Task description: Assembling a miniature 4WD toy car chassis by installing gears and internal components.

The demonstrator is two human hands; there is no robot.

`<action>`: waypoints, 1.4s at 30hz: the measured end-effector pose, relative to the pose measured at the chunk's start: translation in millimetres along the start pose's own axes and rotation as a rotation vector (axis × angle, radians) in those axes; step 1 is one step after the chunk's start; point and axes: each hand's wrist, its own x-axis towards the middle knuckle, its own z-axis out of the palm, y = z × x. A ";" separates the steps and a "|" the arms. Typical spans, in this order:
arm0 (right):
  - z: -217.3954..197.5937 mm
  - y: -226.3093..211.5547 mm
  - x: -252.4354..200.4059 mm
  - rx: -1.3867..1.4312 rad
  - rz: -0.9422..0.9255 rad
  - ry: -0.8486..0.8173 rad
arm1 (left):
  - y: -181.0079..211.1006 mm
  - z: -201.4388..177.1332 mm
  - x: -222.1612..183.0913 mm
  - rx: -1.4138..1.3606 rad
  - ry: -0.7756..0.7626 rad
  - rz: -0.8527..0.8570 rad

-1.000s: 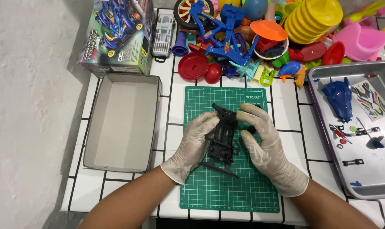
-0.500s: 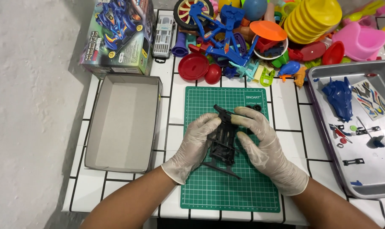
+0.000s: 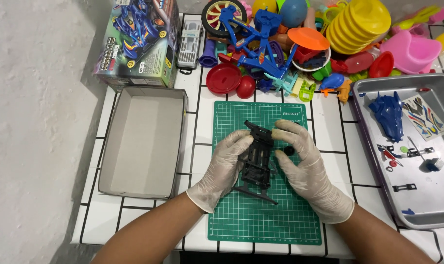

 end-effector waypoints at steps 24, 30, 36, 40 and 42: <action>-4.2 8.7 -7.0 0.092 0.221 0.033 | -5.7 -12.7 9.4 0.216 0.078 0.185; -0.4 8.9 -12.2 0.258 0.359 -0.024 | -4.1 -9.3 7.4 0.196 0.096 0.225; 2.5 17.7 -16.1 0.415 0.495 -0.018 | -7.1 -10.4 11.8 0.246 0.094 0.240; 3.4 22.9 -17.8 0.462 0.528 -0.020 | -1.4 -4.2 6.9 0.218 0.076 0.230; 2.3 20.9 -16.7 0.512 0.601 -0.012 | -1.2 -3.8 5.8 0.238 0.077 0.237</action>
